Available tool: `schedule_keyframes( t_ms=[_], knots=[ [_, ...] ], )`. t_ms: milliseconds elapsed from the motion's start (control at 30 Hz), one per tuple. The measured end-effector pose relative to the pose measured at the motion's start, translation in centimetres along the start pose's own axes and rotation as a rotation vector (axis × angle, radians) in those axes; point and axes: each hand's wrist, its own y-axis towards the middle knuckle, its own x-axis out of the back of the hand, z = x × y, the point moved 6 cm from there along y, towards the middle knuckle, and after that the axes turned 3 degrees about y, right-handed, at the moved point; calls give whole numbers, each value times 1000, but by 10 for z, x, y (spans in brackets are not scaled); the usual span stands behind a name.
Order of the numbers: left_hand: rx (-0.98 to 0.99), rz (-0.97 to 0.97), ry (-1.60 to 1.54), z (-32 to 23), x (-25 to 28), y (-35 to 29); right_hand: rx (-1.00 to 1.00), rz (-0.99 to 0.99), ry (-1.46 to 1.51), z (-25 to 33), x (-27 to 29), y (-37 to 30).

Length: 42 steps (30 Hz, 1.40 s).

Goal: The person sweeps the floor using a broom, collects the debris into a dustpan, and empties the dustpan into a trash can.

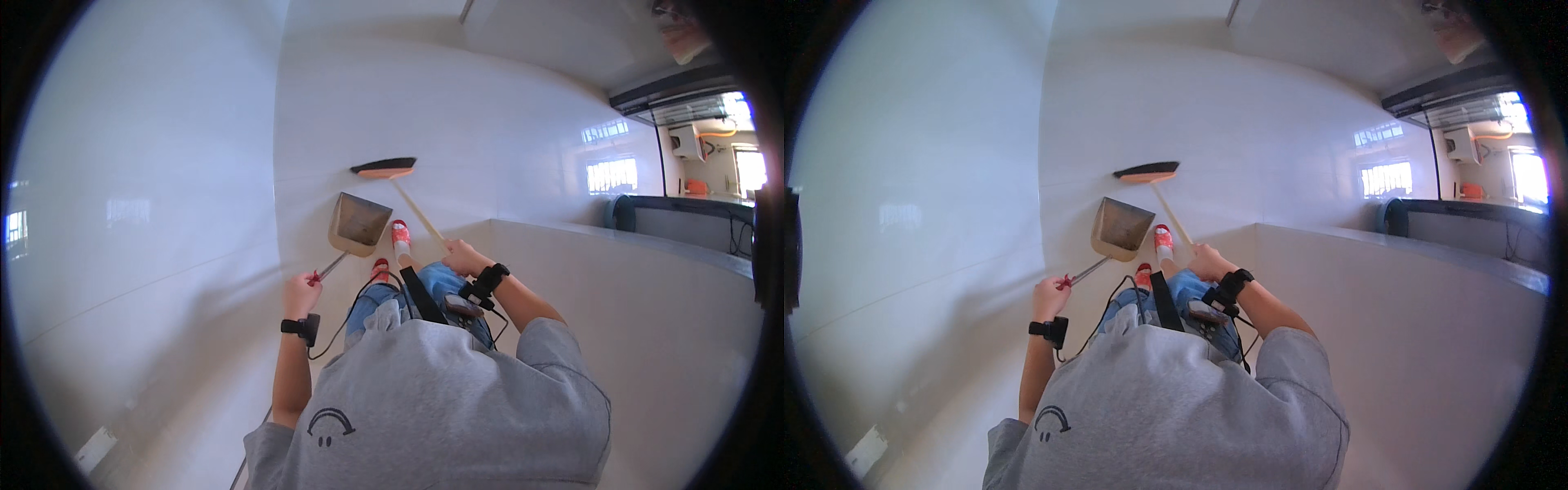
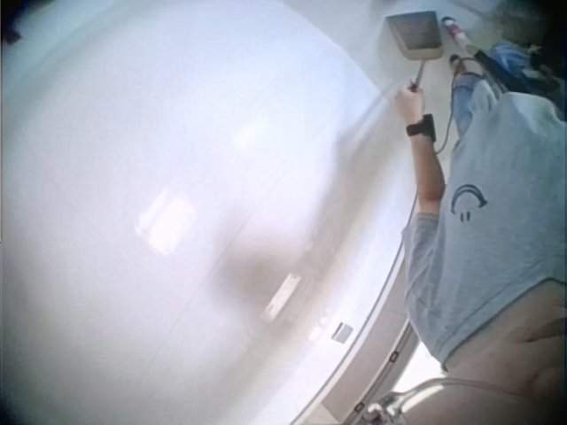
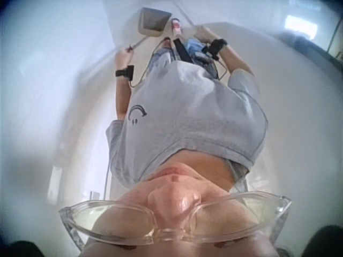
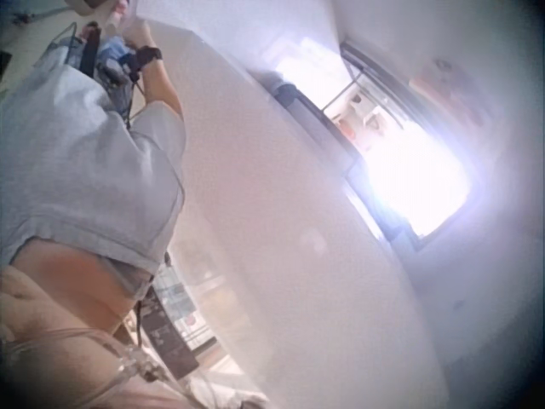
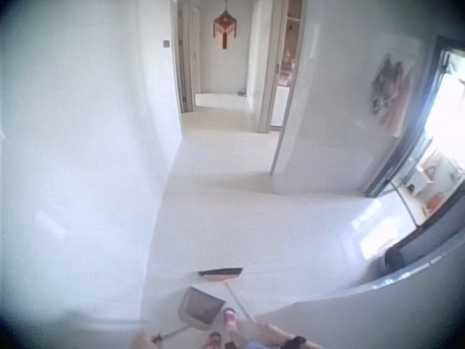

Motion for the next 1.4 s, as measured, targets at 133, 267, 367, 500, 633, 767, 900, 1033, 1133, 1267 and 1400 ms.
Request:
schedule_keyframes(
  t_ms=[133, 267, 367, 500, 633, 767, 900, 1033, 1133, 1267, 1400],
  knots=[
    [19, 10, 29, 12, -6, 2, -148, 178, 463, -3, -14, -32],
    [-38, -8, 94, 13, -16, 3, -177, 99, 486, 5, -5, -69],
    [-81, -27, 72, 12, -15, 4, -174, -32, 679, -3, -3, -86],
    [-39, 40, 58, 23, -24, 12, -115, -250, 740, -22, 8, -89],
    [-43, 38, 43, 33, -32, 18, -48, -464, 435, -52, 22, -46],
    [-26, 32, 91, 20, -28, 12, -99, -663, 68, -83, 47, 22],
    [-58, 19, 112, 23, -32, 12, -278, -648, 280, -105, 41, 50],
    [-139, 5, 162, -1, -20, -2, -302, -485, 308, -131, -6, 63],
    [-195, -31, 140, 6, -22, -1, -178, -375, 163, -107, -54, 16],
    [-168, 28, 177, -6, -19, 1, -120, -304, 47, -74, -105, -40],
    [-229, 41, 154, -10, -21, 1, -144, -110, 351, -75, -130, -55]
  ],
)
